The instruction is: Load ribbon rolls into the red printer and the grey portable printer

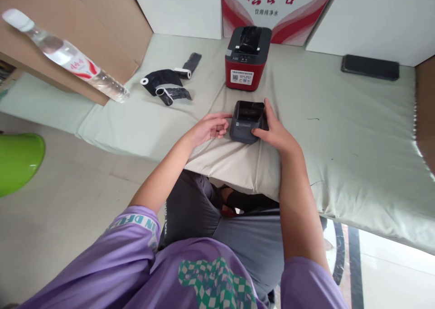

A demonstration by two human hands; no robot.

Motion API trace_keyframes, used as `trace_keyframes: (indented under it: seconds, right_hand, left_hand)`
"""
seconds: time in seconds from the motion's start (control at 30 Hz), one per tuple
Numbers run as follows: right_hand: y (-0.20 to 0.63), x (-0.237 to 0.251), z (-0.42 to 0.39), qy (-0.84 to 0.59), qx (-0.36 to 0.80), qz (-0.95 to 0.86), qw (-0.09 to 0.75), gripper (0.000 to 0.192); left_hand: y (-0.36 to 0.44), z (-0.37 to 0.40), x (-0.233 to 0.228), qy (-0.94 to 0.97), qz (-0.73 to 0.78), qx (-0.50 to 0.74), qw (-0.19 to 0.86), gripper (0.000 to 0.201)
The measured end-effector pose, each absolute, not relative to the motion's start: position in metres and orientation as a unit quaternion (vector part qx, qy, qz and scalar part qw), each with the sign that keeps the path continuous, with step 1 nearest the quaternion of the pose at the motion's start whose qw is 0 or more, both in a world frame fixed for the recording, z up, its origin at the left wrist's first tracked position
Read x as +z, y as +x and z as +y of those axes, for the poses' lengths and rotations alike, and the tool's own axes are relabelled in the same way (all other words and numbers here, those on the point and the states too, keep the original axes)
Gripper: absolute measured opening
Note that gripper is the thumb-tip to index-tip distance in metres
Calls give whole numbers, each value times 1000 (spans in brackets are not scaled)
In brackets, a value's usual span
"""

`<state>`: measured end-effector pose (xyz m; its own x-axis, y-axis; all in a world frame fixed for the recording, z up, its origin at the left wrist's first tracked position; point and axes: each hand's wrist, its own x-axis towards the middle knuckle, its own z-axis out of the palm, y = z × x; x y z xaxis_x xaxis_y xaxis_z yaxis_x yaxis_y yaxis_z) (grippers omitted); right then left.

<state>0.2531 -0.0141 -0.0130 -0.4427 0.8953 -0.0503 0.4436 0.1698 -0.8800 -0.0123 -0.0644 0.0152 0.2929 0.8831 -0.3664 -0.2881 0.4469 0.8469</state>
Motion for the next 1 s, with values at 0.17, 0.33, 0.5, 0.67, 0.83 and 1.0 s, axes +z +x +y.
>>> trace_keyframes:
  seconds: [0.17,0.33,0.5,0.67,0.83,1.0]
  right_hand:
    - [252,-12,-13,-468,460,-704,272,101]
    - [252,-12,-11,-492,451,-677,310,76]
    - [251,-12,-9,-484,454,-677,317,73]
    - [249,-11,-10,-489,454,-673,320,70]
    - [248,-6,-14,-474,426,-697,328,73]
    - [243,1,-21,-429,345,-756,353,45]
  left_hand:
    - [-14,-64,13,346,436,402,727,23]
    - [-15,-64,11,352,433,403,725,24]
    - [-15,-64,10,359,440,399,720,26]
    - [-15,-64,8,367,440,399,716,27]
    - [-13,-65,10,363,444,400,714,28]
    - [-13,-64,12,361,448,400,714,30]
